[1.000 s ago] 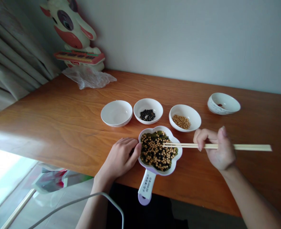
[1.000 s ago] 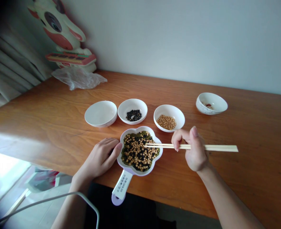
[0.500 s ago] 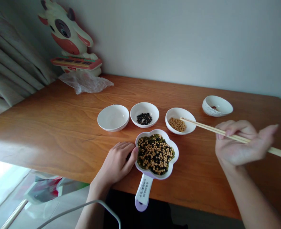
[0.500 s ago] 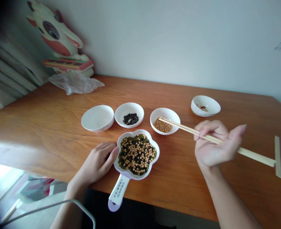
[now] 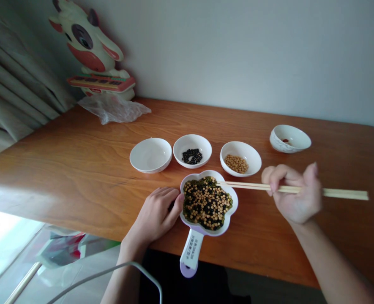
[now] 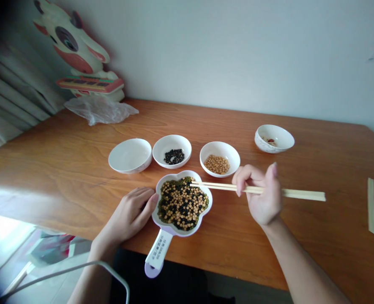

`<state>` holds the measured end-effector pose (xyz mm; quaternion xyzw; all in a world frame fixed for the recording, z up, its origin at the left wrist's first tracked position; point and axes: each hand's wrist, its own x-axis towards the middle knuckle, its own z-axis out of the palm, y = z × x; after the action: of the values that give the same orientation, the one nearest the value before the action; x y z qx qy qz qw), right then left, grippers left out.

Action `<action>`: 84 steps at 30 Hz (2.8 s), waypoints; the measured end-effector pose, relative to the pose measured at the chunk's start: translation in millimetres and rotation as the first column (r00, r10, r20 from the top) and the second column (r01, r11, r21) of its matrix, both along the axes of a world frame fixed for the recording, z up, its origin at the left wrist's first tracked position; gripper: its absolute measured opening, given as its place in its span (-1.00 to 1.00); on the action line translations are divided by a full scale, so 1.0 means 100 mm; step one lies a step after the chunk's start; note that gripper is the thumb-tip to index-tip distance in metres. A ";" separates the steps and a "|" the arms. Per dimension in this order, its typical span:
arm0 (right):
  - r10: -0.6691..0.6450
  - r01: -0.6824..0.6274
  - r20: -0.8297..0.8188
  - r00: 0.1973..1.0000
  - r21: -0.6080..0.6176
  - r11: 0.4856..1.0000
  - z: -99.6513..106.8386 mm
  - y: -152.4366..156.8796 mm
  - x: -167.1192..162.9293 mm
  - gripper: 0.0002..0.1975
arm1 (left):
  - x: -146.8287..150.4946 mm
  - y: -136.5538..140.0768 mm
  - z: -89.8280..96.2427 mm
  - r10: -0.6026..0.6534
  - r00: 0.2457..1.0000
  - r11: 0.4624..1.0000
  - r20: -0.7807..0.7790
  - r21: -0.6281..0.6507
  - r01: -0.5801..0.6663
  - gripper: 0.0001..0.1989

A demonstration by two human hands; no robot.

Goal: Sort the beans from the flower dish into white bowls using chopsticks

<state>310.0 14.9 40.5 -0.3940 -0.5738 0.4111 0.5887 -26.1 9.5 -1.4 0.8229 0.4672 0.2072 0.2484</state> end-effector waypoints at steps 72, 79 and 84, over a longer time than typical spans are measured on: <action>-0.512 0.535 -0.159 0.844 0.321 0.782 -0.08 0.19 0.15 -0.25 | 0.01 0.00 0.00 0.006 1.000 1.000 -0.008 0.017 -0.006 -0.62; -0.489 0.527 -0.200 0.849 0.270 0.806 -0.07 0.19 0.15 -0.26 | 0.00 0.00 -0.01 0.006 1.000 1.000 -0.010 -0.001 -0.006 -0.62; -0.325 0.363 -0.184 0.928 0.243 0.900 -0.02 0.11 0.03 -0.26 | 0.00 0.00 0.00 0.005 1.000 1.000 0.000 -0.005 -0.005 -0.63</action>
<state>312.5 26.4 38.2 -0.3750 -0.5038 0.2440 0.7389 -26.0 9.5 -0.9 0.8210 0.4699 0.2065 0.2500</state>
